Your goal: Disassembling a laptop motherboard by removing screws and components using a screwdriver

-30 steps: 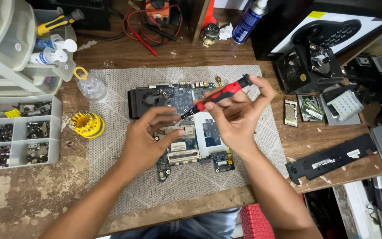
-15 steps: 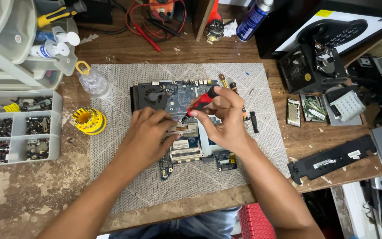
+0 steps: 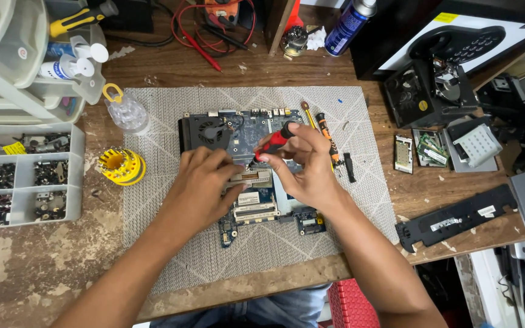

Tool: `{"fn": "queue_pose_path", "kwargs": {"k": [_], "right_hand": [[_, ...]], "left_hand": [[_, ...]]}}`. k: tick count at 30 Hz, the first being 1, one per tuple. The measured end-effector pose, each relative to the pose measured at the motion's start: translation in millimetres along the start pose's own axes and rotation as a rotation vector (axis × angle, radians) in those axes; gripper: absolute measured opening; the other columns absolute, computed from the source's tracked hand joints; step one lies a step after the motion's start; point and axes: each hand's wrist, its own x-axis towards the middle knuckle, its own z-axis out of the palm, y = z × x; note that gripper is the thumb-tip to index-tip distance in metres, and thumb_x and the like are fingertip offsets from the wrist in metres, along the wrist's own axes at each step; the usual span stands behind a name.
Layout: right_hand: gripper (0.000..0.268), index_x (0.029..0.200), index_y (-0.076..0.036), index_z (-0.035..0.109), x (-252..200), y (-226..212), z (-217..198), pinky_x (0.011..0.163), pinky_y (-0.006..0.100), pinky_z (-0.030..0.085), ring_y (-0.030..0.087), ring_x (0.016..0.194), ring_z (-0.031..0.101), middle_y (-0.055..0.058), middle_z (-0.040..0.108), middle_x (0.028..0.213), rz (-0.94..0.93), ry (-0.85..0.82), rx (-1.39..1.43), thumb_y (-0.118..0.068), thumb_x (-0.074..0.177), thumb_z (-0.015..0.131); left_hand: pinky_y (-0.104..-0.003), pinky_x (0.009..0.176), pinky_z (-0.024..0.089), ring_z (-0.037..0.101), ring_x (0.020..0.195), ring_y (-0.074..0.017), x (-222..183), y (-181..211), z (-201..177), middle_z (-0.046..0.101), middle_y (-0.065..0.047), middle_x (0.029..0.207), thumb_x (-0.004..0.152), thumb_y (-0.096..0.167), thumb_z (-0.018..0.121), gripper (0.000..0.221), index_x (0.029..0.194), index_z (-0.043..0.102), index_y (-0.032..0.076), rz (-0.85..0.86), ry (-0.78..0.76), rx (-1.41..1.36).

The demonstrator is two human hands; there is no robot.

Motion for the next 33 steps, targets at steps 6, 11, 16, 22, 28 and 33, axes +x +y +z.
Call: {"fn": "queue_pose_path", "kwargs": {"k": [6,11,16,22,28,33], "right_hand": [[0.059,0.134,0.005,0.028,4,-6,1,0.064,0.04,0.063,0.037,0.081,0.076,0.027,0.073,0.101,0.002,-0.02,0.0,0.012,0.091,0.068],[0.056,0.133,0.003,0.028,10,-14,3,0.069,0.039,0.063,0.036,0.084,0.076,0.026,0.073,0.104,0.024,-0.044,0.004,0.01,0.093,0.067],[0.057,0.135,0.002,0.025,14,-16,-1,0.07,0.045,0.064,0.039,0.086,0.075,0.027,0.071,0.106,0.063,-0.088,0.087,0.012,0.094,0.063],[0.06,0.128,-0.001,0.036,8,-6,-6,0.066,0.038,0.064,0.034,0.077,0.077,0.024,0.071,0.101,0.052,-0.036,-0.183,-0.003,0.088,0.081],[0.056,0.13,0.001,0.029,40,-38,-6,0.073,0.057,0.063,0.048,0.086,0.074,0.031,0.065,0.108,0.094,-0.202,-0.031,0.009,0.09,0.068],[0.06,0.127,-0.001,0.036,17,-17,-8,0.074,0.045,0.062,0.039,0.082,0.076,0.022,0.069,0.094,0.16,-0.116,-0.227,-0.004,0.088,0.081]], "left_hand": [[-0.048,0.095,0.041,0.06,0.099,-0.0259,1,-1,0,0.07,-0.008,0.098,0.084,0.018,0.078,0.024,0.107,0.078,0.01,0.015,0.019,0.006],[-0.048,0.096,0.04,0.06,0.1,-0.0271,1,-1,0,0.071,-0.01,0.098,0.084,0.016,0.077,0.026,0.109,0.078,0.008,0.013,0.016,-0.022],[-0.048,0.096,0.039,0.06,0.101,-0.0271,2,1,-5,0.071,-0.009,0.099,0.085,0.016,0.076,0.025,0.109,0.078,0.008,0.007,0.005,-0.025],[-0.048,0.096,0.038,0.059,0.099,-0.0267,1,-6,4,0.07,-0.008,0.095,0.084,0.016,0.077,0.027,0.11,0.078,0.01,0.02,0.028,-0.065],[-0.048,0.096,0.037,0.059,0.098,-0.0287,1,-12,13,0.069,-0.009,0.097,0.083,0.021,0.078,0.028,0.109,0.078,0.01,0.025,0.066,-0.09],[-0.047,0.096,0.036,0.057,0.101,-0.0278,-1,-15,18,0.067,-0.007,0.098,0.083,0.025,0.078,0.028,0.107,0.078,0.012,0.035,0.087,-0.071]]}}
